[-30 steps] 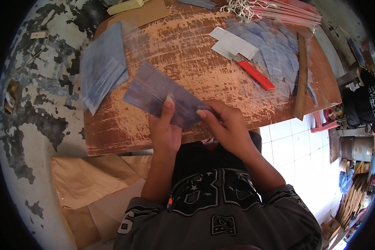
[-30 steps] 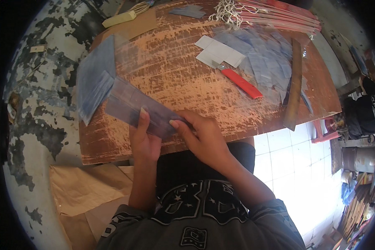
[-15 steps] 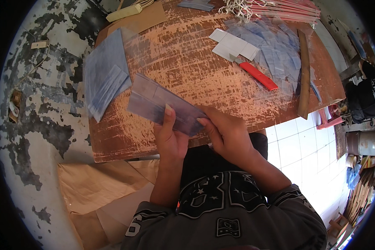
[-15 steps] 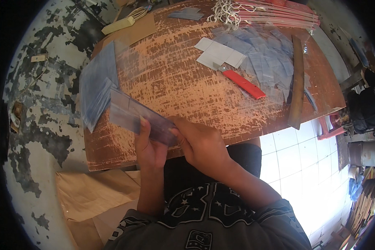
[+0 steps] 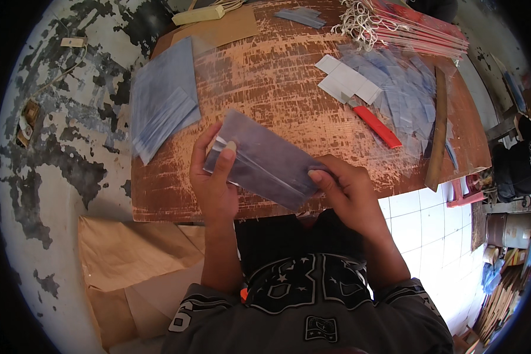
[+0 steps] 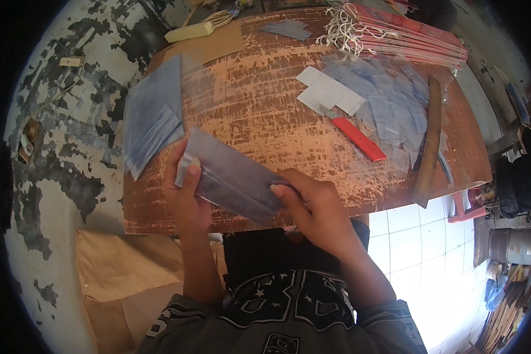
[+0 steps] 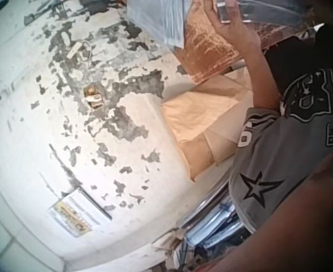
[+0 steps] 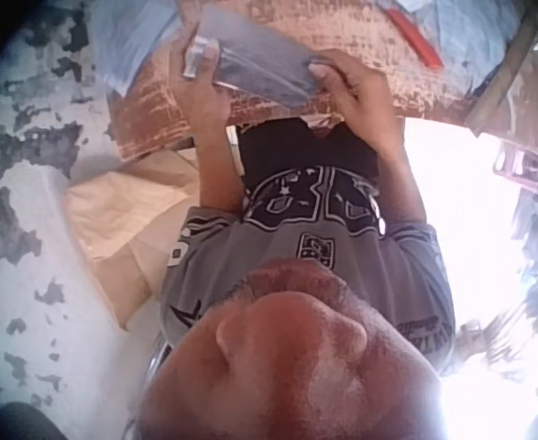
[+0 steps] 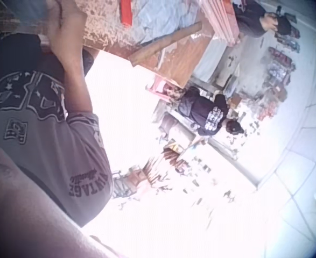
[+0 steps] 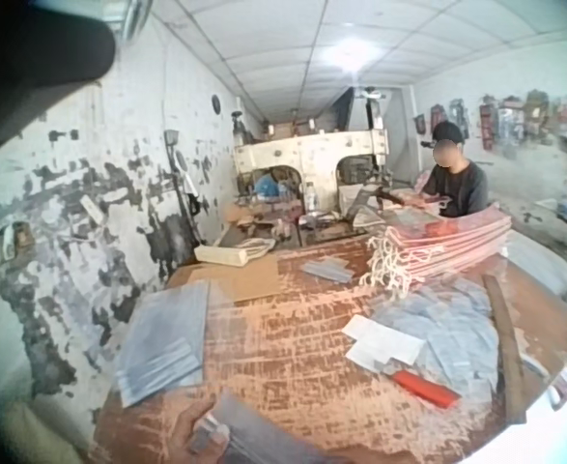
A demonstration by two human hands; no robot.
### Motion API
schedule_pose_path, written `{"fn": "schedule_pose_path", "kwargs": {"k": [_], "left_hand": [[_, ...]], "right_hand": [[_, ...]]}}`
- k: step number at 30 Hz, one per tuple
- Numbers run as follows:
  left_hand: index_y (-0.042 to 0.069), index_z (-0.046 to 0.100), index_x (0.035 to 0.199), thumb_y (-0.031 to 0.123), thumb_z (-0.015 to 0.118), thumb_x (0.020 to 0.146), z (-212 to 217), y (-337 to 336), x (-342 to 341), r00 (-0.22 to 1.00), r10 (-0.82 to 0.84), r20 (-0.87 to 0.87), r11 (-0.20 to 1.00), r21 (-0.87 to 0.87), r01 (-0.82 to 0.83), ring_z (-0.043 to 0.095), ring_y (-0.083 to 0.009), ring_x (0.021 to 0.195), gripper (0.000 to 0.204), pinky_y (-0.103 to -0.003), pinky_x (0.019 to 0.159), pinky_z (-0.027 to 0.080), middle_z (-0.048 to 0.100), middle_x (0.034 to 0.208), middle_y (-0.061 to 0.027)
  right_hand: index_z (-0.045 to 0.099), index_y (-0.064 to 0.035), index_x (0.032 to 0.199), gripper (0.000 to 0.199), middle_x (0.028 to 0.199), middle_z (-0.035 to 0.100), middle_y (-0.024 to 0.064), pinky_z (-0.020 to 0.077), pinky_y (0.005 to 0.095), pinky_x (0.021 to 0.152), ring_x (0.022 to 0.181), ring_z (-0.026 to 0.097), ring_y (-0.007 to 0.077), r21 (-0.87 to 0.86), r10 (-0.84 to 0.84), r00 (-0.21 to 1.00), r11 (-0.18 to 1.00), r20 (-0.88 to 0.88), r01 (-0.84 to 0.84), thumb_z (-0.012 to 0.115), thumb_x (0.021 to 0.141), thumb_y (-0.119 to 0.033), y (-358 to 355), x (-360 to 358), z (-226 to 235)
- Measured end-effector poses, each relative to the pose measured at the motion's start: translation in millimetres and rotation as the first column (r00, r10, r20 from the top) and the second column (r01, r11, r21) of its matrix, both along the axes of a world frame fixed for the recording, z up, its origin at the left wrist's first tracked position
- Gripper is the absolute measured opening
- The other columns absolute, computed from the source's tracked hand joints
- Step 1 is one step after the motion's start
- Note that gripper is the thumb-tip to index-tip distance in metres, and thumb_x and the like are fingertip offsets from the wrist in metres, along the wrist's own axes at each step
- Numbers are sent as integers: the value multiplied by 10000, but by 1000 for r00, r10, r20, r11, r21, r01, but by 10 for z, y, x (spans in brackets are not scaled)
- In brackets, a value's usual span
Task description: The person cuts small rectangular pieces from a stack of translucent plastic sheets using a red utility knife. They repeatedly fold the sheets, align them on a wooden table, and slice off sections, placing the cut pieces into a pile.
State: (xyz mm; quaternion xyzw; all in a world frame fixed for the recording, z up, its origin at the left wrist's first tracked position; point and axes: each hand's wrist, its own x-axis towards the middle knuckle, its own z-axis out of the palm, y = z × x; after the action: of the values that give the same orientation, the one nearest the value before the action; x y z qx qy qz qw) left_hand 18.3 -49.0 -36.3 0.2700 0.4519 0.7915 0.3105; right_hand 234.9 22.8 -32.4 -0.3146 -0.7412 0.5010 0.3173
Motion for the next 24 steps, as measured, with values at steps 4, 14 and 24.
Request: {"fn": "schedule_pose_path", "kwargs": {"k": [4,14,24], "left_hand": [[14,554,1421,51,728,925,26,-49,-115,961,-66,-269,989,-147,27,668,-94,938,526,-226,846,521,726,1057,-70],[-15,592,1381,66,723,939,12,-53,-17,927,-8,-376,993,-116,-38,663,-89,982,468,-214,853,512,727,1133,-96],[-11,615,1361,43,718,935,56,-75,27,885,5,-465,988,-136,-77,654,-79,988,441,-214,859,512,720,1156,-86]], "right_hand": [[661,-10,1133,211,809,678,166,520,347,650,712,707,255,-35,37,999,999,-11,-37,624,1009,-176,68,52,-23],[643,0,1091,187,801,683,157,525,350,644,721,720,246,-74,76,997,994,27,-74,609,1017,-167,88,115,33],[594,17,1161,232,819,693,112,561,292,645,710,719,168,-291,151,986,943,-65,-164,530,1067,-185,95,160,13]]}}
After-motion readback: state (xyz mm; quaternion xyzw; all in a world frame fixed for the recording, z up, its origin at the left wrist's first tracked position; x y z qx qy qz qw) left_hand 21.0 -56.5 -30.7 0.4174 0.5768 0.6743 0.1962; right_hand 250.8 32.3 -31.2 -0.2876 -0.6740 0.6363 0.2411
